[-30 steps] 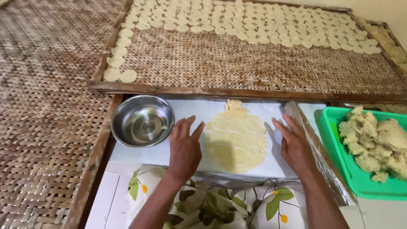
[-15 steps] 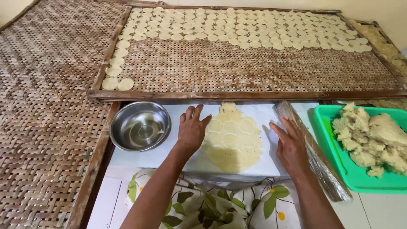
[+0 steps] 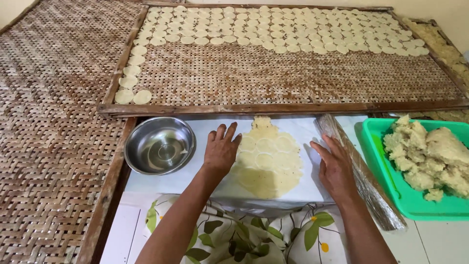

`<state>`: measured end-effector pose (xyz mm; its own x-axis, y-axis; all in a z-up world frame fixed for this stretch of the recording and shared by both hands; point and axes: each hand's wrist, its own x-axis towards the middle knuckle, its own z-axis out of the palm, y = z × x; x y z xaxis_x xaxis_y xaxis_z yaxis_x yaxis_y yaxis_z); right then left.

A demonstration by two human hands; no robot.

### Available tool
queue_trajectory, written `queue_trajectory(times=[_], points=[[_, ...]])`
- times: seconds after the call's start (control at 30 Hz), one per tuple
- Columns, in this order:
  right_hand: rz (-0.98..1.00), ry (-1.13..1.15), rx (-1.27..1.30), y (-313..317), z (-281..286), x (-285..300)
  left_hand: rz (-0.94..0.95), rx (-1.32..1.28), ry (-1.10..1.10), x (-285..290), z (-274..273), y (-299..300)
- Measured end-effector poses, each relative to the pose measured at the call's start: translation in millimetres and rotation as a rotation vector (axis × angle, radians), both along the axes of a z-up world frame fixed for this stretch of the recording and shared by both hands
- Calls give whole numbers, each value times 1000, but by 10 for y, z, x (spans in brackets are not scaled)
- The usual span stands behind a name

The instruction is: Preparing and placing small dough discs onto a drying tray using a circular cutter.

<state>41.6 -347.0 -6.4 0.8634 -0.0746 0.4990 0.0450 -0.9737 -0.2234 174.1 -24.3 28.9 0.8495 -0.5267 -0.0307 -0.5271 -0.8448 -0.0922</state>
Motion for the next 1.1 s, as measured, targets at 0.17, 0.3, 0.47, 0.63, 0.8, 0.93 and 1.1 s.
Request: queue_trajectory(times=[0.17,0.3,0.47,0.63,0.8,0.93,1.1], points=[[-21,5,-3,29,15,-29,-34,52,-5,-108,135,112],[-4,12,36,49,72,-47,-45,28,9,-211,192,240],[-10,69,65,17,39,-58,-74,-149,67,-354,368,409],[-10,59,87,59,116,-96,-19,-194,95,-463,420,473],[-11,48,81,106,182,-121,-15,-321,14,-374,222,521],[17,21,93,64,123,-118,-18,-381,-89,-205,-20,450],[20,16,96,83,194,-159,88,-293,19,-121,59,330]])
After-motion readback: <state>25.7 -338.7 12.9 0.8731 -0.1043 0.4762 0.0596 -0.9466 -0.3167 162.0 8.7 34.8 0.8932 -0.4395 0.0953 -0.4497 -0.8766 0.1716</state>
